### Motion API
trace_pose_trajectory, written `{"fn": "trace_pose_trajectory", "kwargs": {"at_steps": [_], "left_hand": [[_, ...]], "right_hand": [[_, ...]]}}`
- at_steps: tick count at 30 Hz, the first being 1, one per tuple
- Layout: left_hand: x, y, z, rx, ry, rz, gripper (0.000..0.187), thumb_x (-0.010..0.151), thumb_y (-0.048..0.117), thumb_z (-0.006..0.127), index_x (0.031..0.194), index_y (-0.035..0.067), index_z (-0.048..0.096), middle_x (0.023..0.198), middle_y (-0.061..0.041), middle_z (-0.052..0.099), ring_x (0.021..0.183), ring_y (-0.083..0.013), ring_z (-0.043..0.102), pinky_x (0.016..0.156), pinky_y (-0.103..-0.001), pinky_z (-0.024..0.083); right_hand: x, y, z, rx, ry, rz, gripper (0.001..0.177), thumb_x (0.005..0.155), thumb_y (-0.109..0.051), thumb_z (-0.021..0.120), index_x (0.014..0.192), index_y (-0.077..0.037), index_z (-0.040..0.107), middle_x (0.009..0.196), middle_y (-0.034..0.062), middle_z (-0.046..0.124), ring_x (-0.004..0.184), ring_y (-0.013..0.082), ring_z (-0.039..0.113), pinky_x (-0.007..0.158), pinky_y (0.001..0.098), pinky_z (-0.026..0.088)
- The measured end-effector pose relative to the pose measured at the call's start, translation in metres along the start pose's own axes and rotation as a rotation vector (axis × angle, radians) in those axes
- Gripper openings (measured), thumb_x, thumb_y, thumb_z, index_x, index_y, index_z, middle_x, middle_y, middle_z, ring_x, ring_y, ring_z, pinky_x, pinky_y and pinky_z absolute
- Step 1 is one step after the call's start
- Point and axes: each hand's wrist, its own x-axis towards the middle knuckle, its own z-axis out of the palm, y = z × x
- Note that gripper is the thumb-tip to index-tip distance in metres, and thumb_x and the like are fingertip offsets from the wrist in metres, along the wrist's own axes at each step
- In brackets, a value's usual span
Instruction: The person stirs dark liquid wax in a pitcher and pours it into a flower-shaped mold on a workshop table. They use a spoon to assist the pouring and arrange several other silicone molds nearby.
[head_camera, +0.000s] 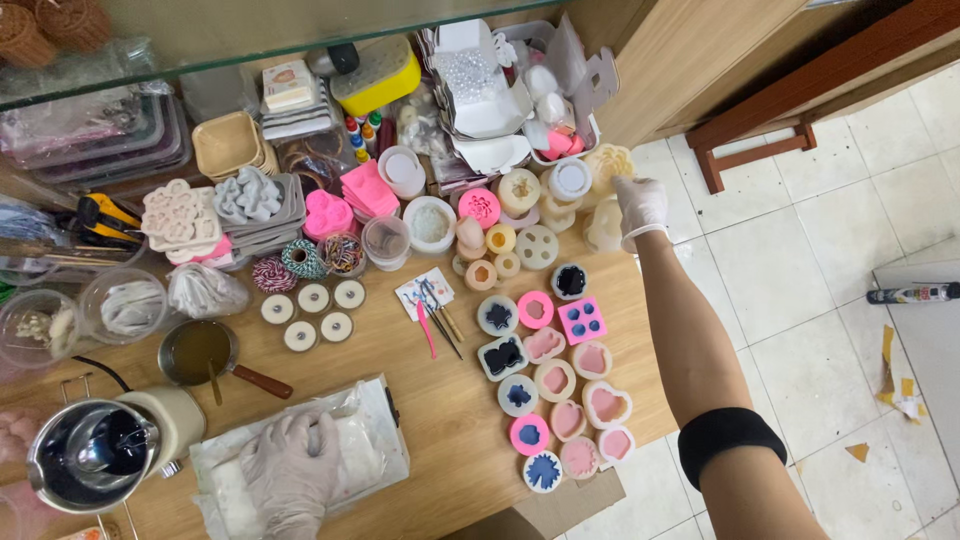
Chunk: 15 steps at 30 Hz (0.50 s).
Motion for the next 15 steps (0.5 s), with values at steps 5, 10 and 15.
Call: {"fn": "trace_pose_trajectory", "kwargs": {"at_steps": [5, 10, 15], "left_hand": [[-0.003, -0.003, 0.002, -0.004, -0.045, -0.020, 0.029, 0.092, 0.041, 0.061, 0.097, 0.020, 0.080, 0.107, 0.003, 0.076, 0.111, -0.0212, 0.067, 0.108, -0.039, 0.043], [-0.004, -0.012, 0.017, 0.064, 0.080, 0.044, 0.028, 0.093, 0.040, 0.063, 0.098, 0.017, 0.078, 0.110, 0.000, 0.076, 0.112, -0.0217, 0.068, 0.106, -0.039, 0.046], [-0.002, -0.016, 0.023, 0.032, 0.131, 0.049, 0.028, 0.093, 0.039, 0.062, 0.094, 0.015, 0.077, 0.109, -0.001, 0.076, 0.112, -0.0224, 0.068, 0.106, -0.041, 0.046]], "right_hand": [[0.016, 0.019, -0.005, 0.140, 0.085, -0.101, 0.034, 0.091, -0.024, 0.073, 0.115, -0.001, 0.070, 0.088, 0.0040, 0.071, 0.075, 0.0096, 0.062, 0.067, 0.0285, 0.051], [-0.030, 0.010, -0.036, 0.339, 0.141, -0.404, 0.028, 0.102, -0.022, 0.064, 0.116, 0.002, 0.068, 0.096, 0.0022, 0.075, 0.083, 0.0053, 0.068, 0.073, 0.0214, 0.054], [-0.131, -0.005, -0.068, 0.593, 0.018, -0.438, 0.031, 0.111, -0.023, 0.057, 0.115, 0.005, 0.069, 0.092, 0.0016, 0.066, 0.077, 0.0048, 0.055, 0.067, 0.0222, 0.046]]}}
